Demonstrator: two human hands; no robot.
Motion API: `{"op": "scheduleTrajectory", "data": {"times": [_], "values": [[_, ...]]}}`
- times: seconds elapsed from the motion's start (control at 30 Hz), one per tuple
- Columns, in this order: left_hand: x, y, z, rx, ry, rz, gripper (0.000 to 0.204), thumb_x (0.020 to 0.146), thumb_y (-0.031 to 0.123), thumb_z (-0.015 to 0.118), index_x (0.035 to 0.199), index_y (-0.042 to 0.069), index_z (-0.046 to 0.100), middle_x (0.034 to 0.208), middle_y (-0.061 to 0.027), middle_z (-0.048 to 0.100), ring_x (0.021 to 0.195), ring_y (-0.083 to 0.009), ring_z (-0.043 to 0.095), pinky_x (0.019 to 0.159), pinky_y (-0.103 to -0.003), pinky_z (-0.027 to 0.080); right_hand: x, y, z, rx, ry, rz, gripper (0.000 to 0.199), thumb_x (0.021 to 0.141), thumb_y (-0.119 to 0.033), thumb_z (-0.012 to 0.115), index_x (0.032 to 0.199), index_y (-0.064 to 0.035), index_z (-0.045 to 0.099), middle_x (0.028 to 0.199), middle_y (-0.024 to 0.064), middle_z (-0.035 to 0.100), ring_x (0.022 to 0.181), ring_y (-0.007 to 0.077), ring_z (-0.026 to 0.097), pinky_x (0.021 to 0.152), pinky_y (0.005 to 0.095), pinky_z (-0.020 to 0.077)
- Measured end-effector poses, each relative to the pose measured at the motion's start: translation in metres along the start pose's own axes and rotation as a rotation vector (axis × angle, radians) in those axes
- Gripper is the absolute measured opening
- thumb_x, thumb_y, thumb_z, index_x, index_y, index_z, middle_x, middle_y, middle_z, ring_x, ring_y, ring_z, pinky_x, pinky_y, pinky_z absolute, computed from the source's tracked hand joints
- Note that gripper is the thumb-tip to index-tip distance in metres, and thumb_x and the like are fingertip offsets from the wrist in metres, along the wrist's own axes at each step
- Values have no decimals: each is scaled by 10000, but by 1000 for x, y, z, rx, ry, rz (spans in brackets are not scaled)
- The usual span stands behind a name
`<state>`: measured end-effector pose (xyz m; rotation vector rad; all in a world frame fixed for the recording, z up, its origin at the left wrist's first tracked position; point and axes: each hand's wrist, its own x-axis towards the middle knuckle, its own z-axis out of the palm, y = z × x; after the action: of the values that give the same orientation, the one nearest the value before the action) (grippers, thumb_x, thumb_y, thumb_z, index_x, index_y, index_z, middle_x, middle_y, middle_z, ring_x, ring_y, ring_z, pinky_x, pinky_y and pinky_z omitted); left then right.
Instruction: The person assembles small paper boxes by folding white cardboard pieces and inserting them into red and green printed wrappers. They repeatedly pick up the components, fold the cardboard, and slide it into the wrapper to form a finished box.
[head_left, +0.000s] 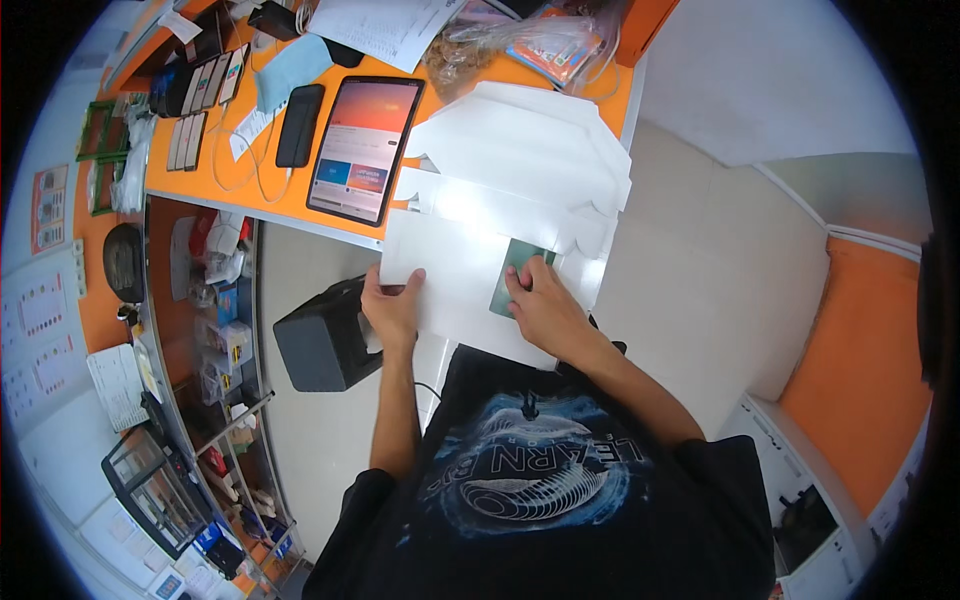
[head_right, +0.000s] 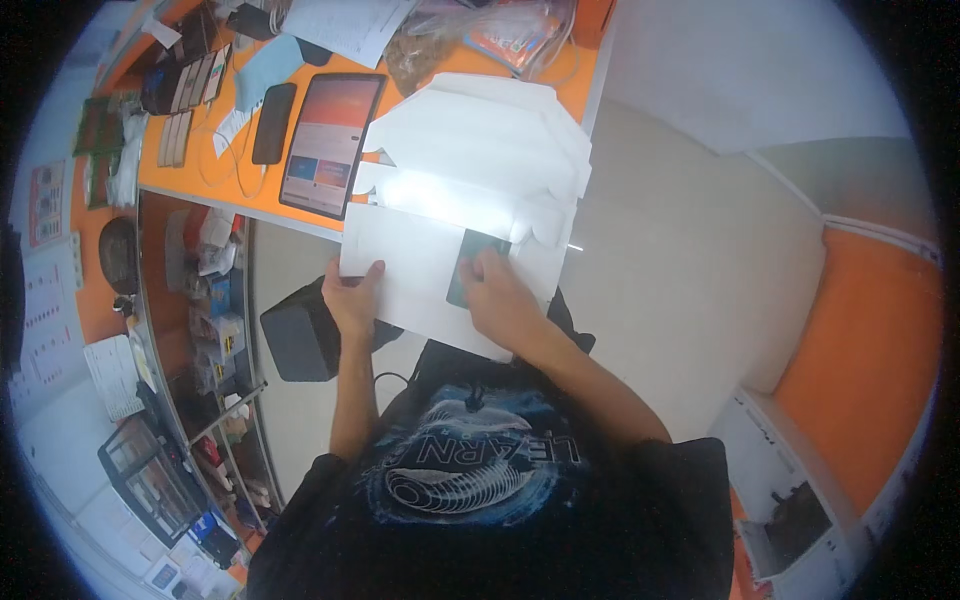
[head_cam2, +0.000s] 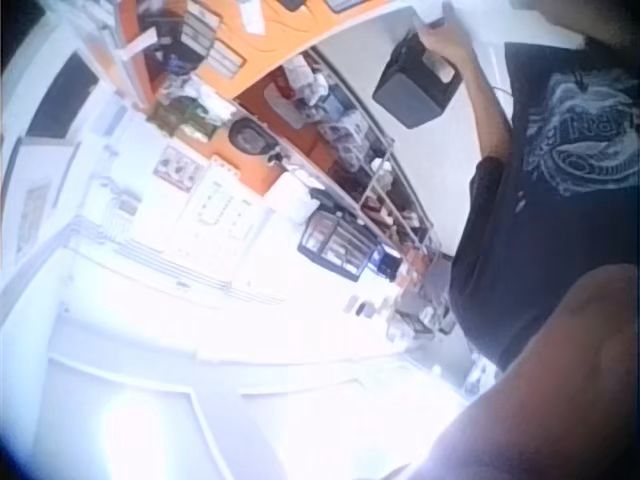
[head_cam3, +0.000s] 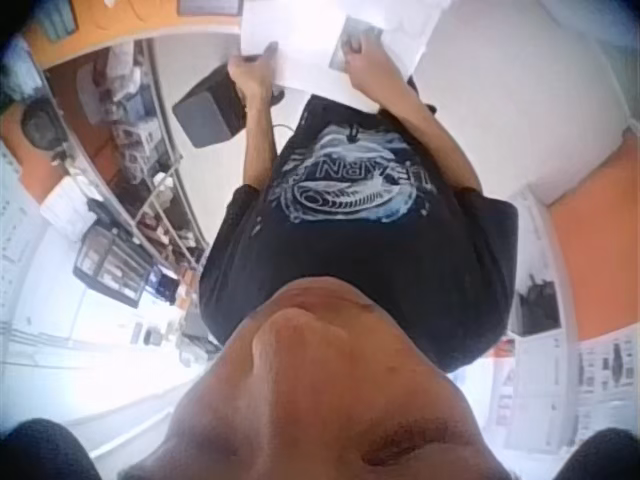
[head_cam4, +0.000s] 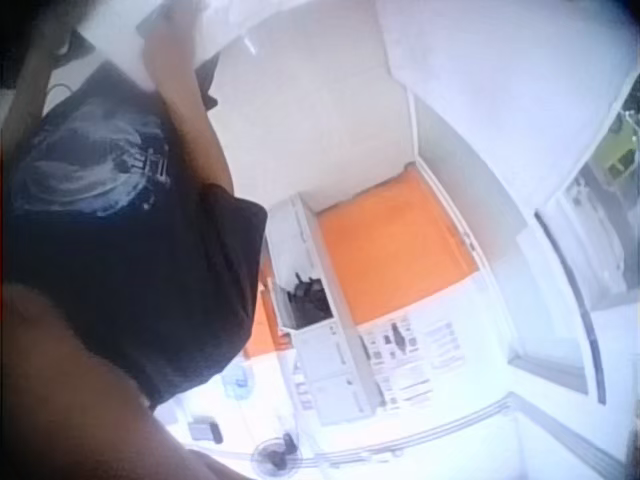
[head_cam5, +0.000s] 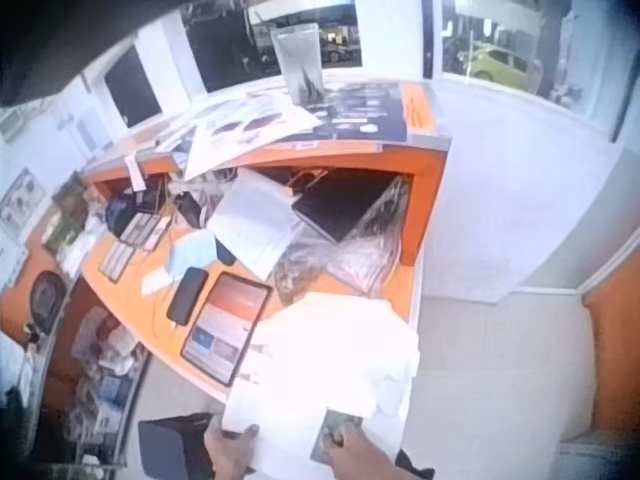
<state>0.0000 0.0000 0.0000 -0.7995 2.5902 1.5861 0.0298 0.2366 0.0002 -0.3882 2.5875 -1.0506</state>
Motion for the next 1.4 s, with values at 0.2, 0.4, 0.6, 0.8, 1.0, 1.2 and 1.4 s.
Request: {"op": "scheduleTrajectory", "data": {"times": [0.2,0.4,0.6,0.8,1.0,1.2,1.4], "values": [[-19,1,12,378,116,454,235,710,-87,693,922,-6,634,863,-115,600,853,-280,603,736,-344,492,-7,-5,3,-14,13,-24,463,836,-48,690,1267,71,571,1029,154,420,940,306,491,829,376,467],[-9,-5,10,473,-172,802,552,687,-149,605,1224,-60,518,1316,-224,520,1216,-417,510,1000,-418,460,1,-4,-7,-58,-14,-60,461,816,-38,683,1245,92,577,1222,208,434,1108,367,516,969,405,465],[-1,15,-7,654,-430,1014,382,702,-56,590,1075,-105,522,1386,-322,468,1293,-468,467,1079,-449,431,2,-6,-10,-31,76,-137,437,812,-34,676,1227,74,587,1440,233,362,1278,425,465,1050,422,444],[29,57,-14,650,-607,966,193,785,82,643,951,-13,615,1074,-217,667,1057,-363,620,786,-440,566,6,-2,-22,47,56,-135,447,823,-54,650,1251,54,583,1452,224,377,1254,409,493,1044,427,448],[81,46,32,703,-664,1355,175,838,144,693,931,16,619,944,-120,639,955,-334,618,771,-464,505,8,-3,-23,51,14,-69,420,858,-103,669,1264,-11,605,1487,162,345,1202,368,539,1015,416,473],[69,74,59,812,-1061,1282,600,967,441,520,1478,146,414,1579,-171,269,1486,-391,176,1178,-610,125,5,-5,-16,109,91,-2,387,870,-94,652,1248,-25,613,1459,144,403,1124,362,568,955,458,488],[62,66,63,898,-1077,1251,715,930,540,524,1521,170,363,1600,-150,254,1484,-384,187,1168,-620,125,2,-13,-9,206,80,105,377,880,-89,653,1253,-45,614,1449,145,417,1123,368,561,942,460,493]]}}
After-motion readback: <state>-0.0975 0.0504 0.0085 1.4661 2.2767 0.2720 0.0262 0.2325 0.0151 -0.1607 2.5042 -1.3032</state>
